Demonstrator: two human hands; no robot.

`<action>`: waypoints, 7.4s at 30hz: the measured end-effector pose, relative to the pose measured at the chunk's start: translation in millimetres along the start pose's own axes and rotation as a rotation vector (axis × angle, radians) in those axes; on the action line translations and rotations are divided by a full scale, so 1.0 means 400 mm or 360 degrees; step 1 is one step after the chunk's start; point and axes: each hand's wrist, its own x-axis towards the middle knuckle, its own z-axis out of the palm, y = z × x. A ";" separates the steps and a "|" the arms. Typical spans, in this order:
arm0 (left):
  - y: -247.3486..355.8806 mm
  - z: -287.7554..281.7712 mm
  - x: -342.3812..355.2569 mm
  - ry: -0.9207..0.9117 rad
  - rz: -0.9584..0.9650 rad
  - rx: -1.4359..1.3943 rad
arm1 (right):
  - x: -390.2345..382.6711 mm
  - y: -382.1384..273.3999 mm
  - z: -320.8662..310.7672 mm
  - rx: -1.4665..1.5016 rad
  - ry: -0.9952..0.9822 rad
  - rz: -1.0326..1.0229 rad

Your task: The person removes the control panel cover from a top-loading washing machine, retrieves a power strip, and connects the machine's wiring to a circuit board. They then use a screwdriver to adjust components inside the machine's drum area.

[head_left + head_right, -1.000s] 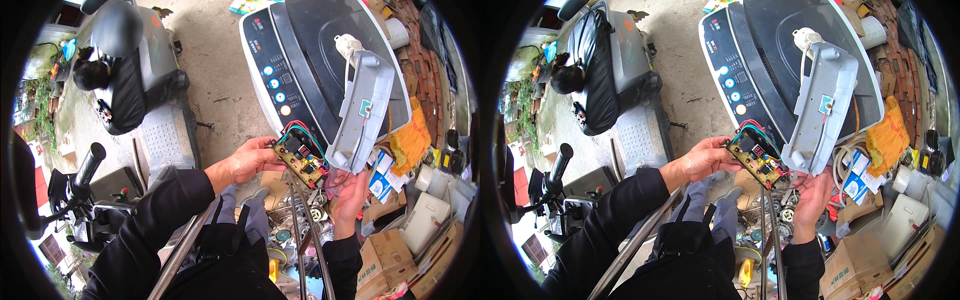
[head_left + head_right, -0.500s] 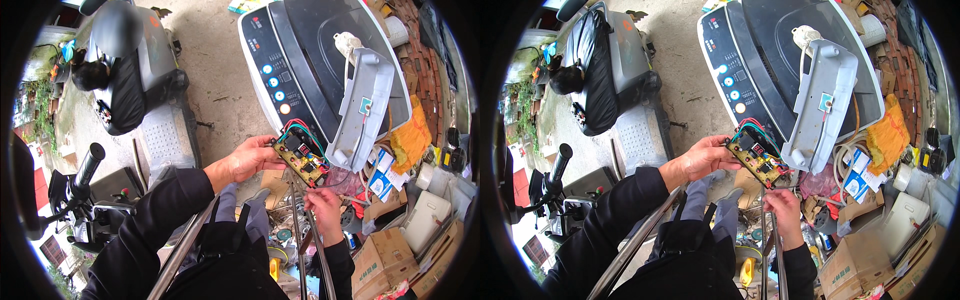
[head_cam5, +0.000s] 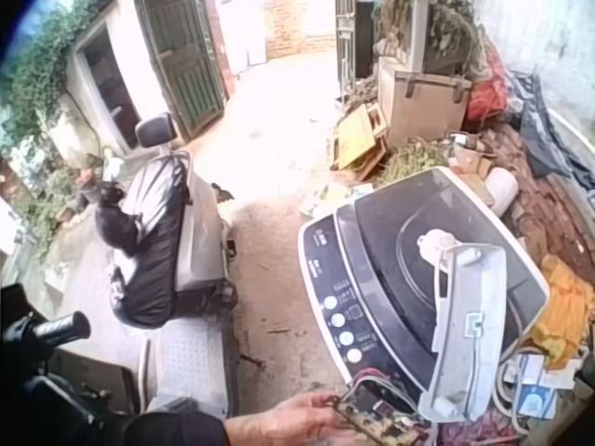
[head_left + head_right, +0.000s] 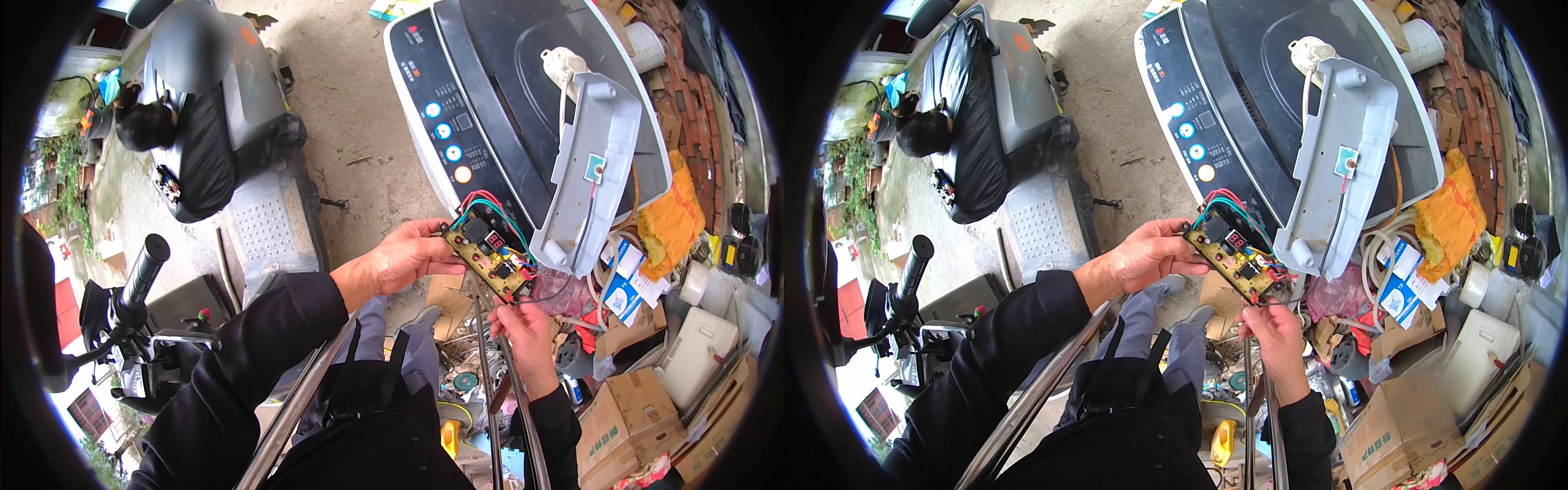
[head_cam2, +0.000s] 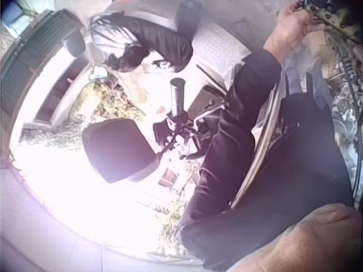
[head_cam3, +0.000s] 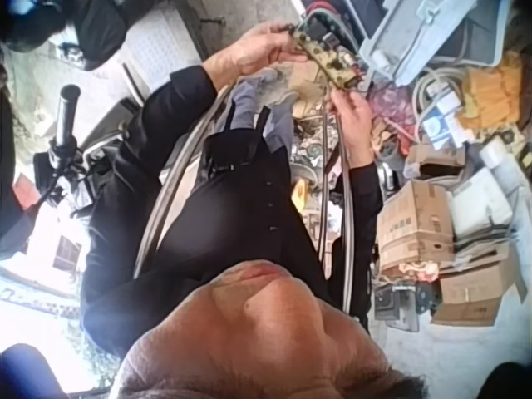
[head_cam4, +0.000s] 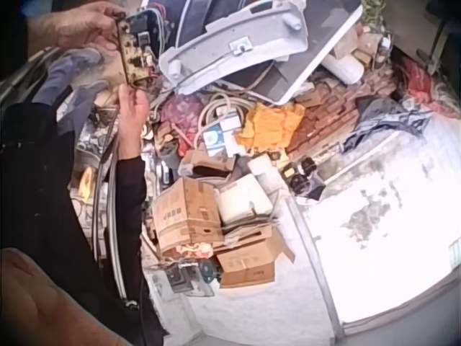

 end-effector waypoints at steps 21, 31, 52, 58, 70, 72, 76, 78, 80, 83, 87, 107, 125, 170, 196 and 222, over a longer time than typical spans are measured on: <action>-0.009 -0.013 0.007 -0.0063 0.0016 -0.0016 | 0.006 -0.002 0.003 -0.0106 0.0044 -0.0057; -0.010 -0.015 0.007 -0.0066 0.0026 -0.0025 | 0.009 -0.005 0.006 -0.0125 0.0056 -0.0052; 0.002 -0.002 -0.006 -0.0061 0.0013 0.0002 | 0.014 0.001 0.002 -0.0022 0.0028 -0.0082; 0.001 -0.006 -0.007 -0.0060 0.0000 -0.0011 | 0.014 0.002 0.001 0.0005 0.0028 -0.0070; 0.000 -0.012 -0.006 -0.0080 -0.0014 0.0065 | 0.010 -0.018 0.011 0.0128 0.0029 -0.0087; 0.003 -0.011 -0.008 -0.0074 -0.0016 0.0073 | 0.010 -0.019 0.008 0.0124 0.0004 -0.0084; 0.003 -0.007 -0.007 -0.0054 -0.0013 0.0080 | 0.009 -0.013 0.004 0.0125 0.0011 -0.0079; 0.003 -0.009 -0.005 -0.0061 -0.0012 0.0076 | 0.009 -0.010 0.001 0.0126 -0.0001 -0.0082; 0.002 -0.010 -0.004 -0.0065 -0.0010 0.0066 | 0.010 -0.015 0.004 0.0165 -0.0032 -0.0082; 0.002 -0.010 -0.003 -0.0066 -0.0014 0.0058 | 0.011 -0.023 0.008 0.0301 -0.0058 -0.0058; 0.002 -0.013 -0.001 -0.0067 -0.0010 0.0051 | 0.013 -0.016 -0.002 0.0460 -0.0128 -0.0063; 0.003 -0.020 0.003 -0.0081 -0.0007 0.0050 | 0.017 -0.028 0.001 0.0433 -0.0143 -0.0074; 0.003 0.004 -0.005 -0.0121 0.0039 0.0057 | 0.017 -0.035 0.005 0.0328 -0.0074 -0.0149; -0.069 0.051 0.007 0.0187 0.0101 0.0200 | 0.020 0.003 0.050 0.0175 0.0168 -0.0304; -0.069 0.052 0.009 0.0172 0.0163 0.0310 | 0.017 -0.016 0.043 0.0204 0.0076 -0.0265; -0.072 0.059 0.005 0.0204 0.0187 0.0311 | 0.012 -0.016 0.036 0.0117 0.0078 -0.0240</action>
